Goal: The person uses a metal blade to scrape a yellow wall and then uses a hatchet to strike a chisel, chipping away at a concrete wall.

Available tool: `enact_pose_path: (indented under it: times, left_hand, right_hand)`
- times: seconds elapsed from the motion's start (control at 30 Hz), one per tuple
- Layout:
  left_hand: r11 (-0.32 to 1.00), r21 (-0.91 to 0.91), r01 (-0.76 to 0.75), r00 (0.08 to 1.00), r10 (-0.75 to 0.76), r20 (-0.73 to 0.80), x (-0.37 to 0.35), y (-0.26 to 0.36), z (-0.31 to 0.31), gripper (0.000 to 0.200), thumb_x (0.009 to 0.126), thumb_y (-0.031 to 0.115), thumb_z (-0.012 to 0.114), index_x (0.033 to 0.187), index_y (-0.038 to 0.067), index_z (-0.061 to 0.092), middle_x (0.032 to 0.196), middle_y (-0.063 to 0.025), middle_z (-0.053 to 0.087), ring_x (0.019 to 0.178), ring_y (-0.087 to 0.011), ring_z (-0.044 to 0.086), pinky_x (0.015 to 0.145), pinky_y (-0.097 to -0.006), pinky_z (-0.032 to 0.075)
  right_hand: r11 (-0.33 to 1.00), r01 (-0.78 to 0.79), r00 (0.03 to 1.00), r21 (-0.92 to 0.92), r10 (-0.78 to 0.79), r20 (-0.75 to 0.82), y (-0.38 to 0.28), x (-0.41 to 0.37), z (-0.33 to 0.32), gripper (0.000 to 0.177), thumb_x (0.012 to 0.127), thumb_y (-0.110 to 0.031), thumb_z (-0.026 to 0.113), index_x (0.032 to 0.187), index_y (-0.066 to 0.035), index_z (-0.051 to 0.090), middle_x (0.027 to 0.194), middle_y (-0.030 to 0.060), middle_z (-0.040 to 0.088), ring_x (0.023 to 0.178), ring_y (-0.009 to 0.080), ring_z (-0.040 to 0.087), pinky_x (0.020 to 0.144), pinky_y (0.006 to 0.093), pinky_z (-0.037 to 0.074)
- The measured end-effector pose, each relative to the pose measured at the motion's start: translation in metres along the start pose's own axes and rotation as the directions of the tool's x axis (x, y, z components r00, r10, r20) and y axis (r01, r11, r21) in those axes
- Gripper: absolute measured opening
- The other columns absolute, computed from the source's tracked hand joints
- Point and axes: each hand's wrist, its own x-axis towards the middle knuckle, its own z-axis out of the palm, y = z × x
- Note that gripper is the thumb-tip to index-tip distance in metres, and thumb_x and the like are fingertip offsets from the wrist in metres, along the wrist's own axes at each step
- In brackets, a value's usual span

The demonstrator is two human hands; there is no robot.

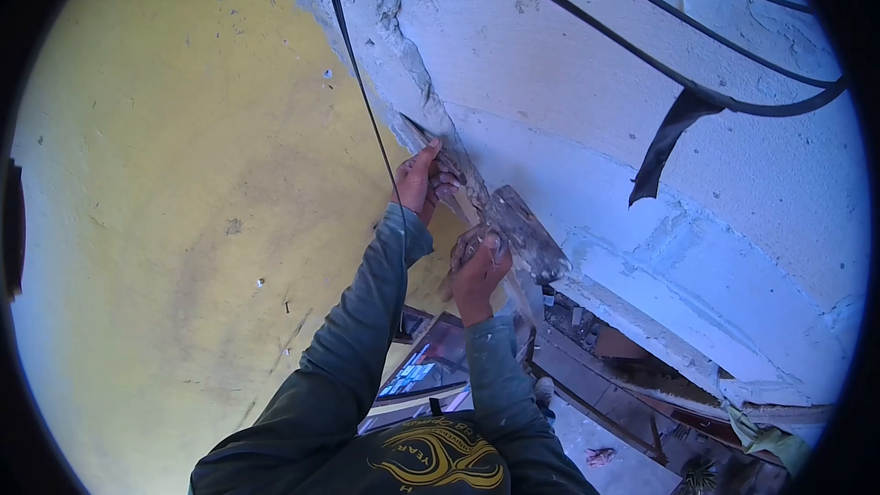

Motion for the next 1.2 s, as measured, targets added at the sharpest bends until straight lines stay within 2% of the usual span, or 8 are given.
enact_pose_path:
  times: [0.23,0.33,0.4,0.53,0.67,0.73,1.03,1.2]
  left_hand:
    - [1.000,0.015,0.009,1.000,-0.009,0.028,-0.005,0.001,0.005,0.035,0.084,0.035,0.070,0.075,0.005,0.054,0.064,-0.0087,0.058,0.051,-0.0211,0.062,0.045,-0.0302,0.053]
    - [1.000,0.008,-0.007,1.000,0.007,-0.008,-0.006,0.000,0.000,0.035,0.083,0.035,0.071,0.073,0.005,0.054,0.064,-0.0084,0.058,0.051,-0.0206,0.062,0.046,-0.0304,0.053]
    - [1.000,0.010,-0.012,1.000,0.012,0.017,-0.002,0.002,0.001,0.033,0.084,0.035,0.069,0.084,0.004,0.058,0.071,-0.0087,0.062,0.057,-0.0178,0.062,0.049,-0.0275,0.049]
    - [1.000,0.003,-0.018,1.000,0.018,0.013,0.002,0.007,0.009,0.033,0.084,0.036,0.069,0.085,0.004,0.059,0.070,-0.0077,0.062,0.055,-0.0169,0.060,0.049,-0.0267,0.049]
    - [1.000,-0.006,0.003,1.000,-0.003,-0.022,-0.005,0.002,0.002,0.032,0.083,0.032,0.071,0.079,0.004,0.055,0.065,-0.0073,0.058,0.052,-0.0208,0.062,0.045,-0.0301,0.051]
    - [1.000,0.012,0.016,0.999,-0.015,-0.040,-0.008,0.004,0.000,0.031,0.083,0.032,0.071,0.080,0.005,0.055,0.065,-0.0068,0.057,0.051,-0.0204,0.061,0.044,-0.0297,0.050]
    - [0.962,-0.261,0.076,0.996,-0.061,0.064,-0.018,0.031,-0.001,0.035,0.086,0.038,0.065,0.088,0.004,0.059,0.067,-0.0058,0.062,0.052,-0.0138,0.059,0.047,-0.0239,0.048]
    - [0.998,0.008,0.067,0.997,-0.067,0.047,-0.047,0.015,-0.002,0.036,0.085,0.040,0.066,0.082,0.004,0.060,0.064,-0.0057,0.061,0.050,-0.0135,0.058,0.045,-0.0231,0.046]
  right_hand:
    - [0.993,-0.072,0.997,-0.089,0.073,0.004,-0.005,-0.006,-0.002,0.033,0.099,-0.036,0.045,0.085,-0.007,0.050,0.062,0.0005,0.049,0.044,0.0082,0.044,0.040,0.0229,0.035]
    - [0.974,0.139,0.987,0.178,-0.122,-0.104,0.009,-0.010,0.007,0.034,0.098,-0.038,0.045,0.086,-0.007,0.050,0.062,-0.0002,0.049,0.045,0.0070,0.045,0.040,0.0227,0.035]
    - [0.987,-0.101,0.995,-0.125,0.102,-0.006,0.001,0.003,0.003,0.036,0.097,-0.040,0.046,0.085,-0.006,0.050,0.063,0.0026,0.051,0.046,0.0097,0.048,0.040,0.0241,0.037]
    - [0.999,-0.033,0.999,0.040,0.033,-0.013,-0.013,0.000,0.002,0.021,0.098,-0.026,0.050,0.096,-0.005,0.051,0.068,-0.0012,0.048,0.052,0.0040,0.044,0.044,0.0204,0.033]
    - [0.900,0.232,0.958,-0.369,-0.277,-0.071,-0.012,0.002,0.018,0.034,0.099,-0.035,0.046,0.083,-0.006,0.050,0.063,0.0001,0.051,0.046,0.0063,0.046,0.040,0.0220,0.034]
    - [0.976,-0.095,0.983,-0.195,0.123,0.134,-0.030,0.004,-0.002,0.035,0.099,-0.036,0.046,0.081,-0.006,0.050,0.062,-0.0003,0.049,0.044,0.0066,0.044,0.039,0.0226,0.033]
    - [0.954,-0.226,0.972,-0.196,0.235,0.024,-0.035,-0.026,-0.040,0.036,0.100,-0.036,0.045,0.077,-0.008,0.047,0.056,-0.0005,0.045,0.041,0.0075,0.043,0.037,0.0238,0.033]
    - [0.944,-0.245,0.967,-0.219,0.255,0.020,-0.049,-0.026,-0.043,0.041,0.100,-0.040,0.043,0.075,-0.006,0.047,0.054,0.0020,0.047,0.039,0.0102,0.044,0.036,0.0247,0.034]
